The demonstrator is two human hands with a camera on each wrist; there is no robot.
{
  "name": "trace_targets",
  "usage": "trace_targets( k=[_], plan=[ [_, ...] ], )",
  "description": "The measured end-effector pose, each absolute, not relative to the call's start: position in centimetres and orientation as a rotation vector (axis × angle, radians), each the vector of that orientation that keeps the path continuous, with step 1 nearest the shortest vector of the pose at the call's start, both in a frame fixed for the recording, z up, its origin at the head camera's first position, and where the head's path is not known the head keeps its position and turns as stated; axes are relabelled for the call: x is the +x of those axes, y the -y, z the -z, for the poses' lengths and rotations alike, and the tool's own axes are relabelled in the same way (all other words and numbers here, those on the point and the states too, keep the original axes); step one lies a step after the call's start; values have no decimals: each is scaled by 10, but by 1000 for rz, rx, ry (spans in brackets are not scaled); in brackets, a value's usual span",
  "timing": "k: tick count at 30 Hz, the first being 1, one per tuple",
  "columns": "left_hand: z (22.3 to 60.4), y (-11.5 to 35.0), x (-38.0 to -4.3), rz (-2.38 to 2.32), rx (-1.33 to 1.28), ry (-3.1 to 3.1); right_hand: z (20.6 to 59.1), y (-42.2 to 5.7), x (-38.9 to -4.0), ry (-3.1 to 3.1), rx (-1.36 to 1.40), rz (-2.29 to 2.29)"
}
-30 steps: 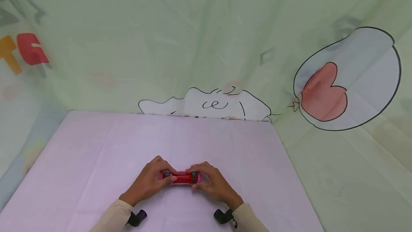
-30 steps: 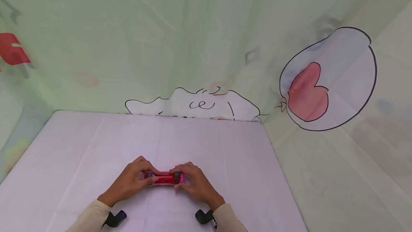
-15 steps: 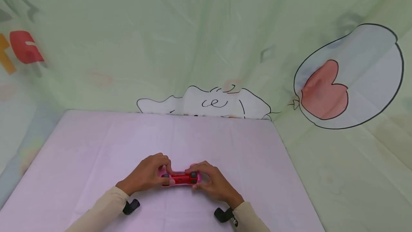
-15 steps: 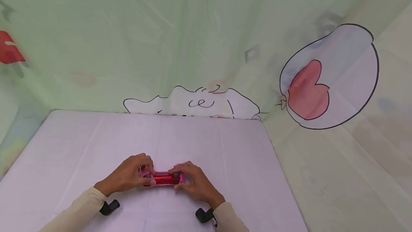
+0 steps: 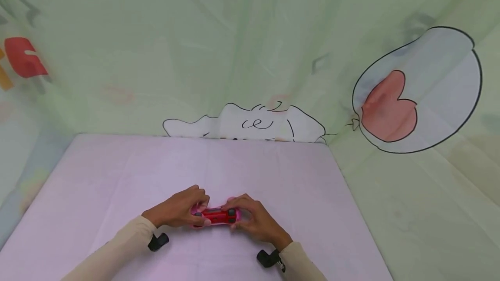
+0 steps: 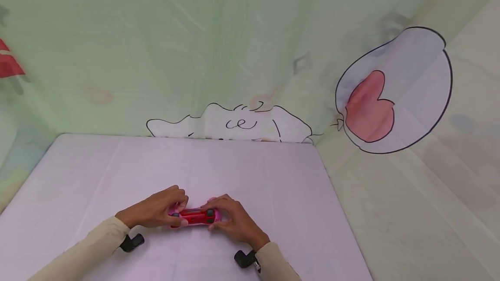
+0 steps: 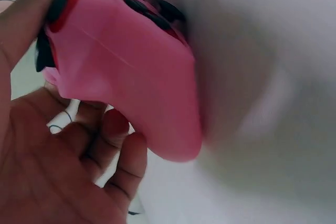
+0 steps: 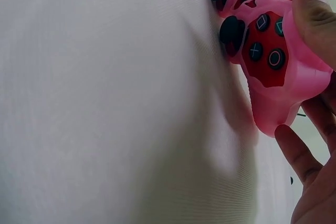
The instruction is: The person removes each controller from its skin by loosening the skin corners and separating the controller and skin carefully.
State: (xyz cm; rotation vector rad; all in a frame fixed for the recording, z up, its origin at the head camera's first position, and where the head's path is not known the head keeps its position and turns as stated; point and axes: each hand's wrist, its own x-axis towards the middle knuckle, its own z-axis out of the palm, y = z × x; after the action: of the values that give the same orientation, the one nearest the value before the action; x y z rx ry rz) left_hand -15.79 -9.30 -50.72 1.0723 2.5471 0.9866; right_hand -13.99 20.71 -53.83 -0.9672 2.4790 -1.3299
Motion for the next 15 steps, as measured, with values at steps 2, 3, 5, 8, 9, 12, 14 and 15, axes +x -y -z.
trace_targets(
  k=[2, 3, 5, 8, 9, 12, 14, 15],
  plan=[
    [507, 93, -158, -1005, 1075, -2490, 539, -206, -140, -2475, -975, 1342],
    [506, 93, -158, -1011, 1073, -2467, 539, -206, -140, -2473, -978, 1345],
    [505, 93, -158, -1014, 1072, -2437, 540, -205, -140, -2467, -983, 1352],
    [502, 93, -156, -1013, 1065, -2442, 541, -205, -139, -2465, -983, 1357],
    [501, 93, -155, -1012, 1063, -2460, 541, -205, -140, -2473, -986, 1356],
    [501, 93, -151, -1023, 1045, -2535, 542, -205, -139, -2509, -981, 1344],
    [503, 93, -148, -1035, 1033, -2598, 542, -205, -139, -2528, -965, 1332],
    [505, 94, -147, -1039, 1025, -2629, 541, -205, -138, -2531, -951, 1327]
  ],
)
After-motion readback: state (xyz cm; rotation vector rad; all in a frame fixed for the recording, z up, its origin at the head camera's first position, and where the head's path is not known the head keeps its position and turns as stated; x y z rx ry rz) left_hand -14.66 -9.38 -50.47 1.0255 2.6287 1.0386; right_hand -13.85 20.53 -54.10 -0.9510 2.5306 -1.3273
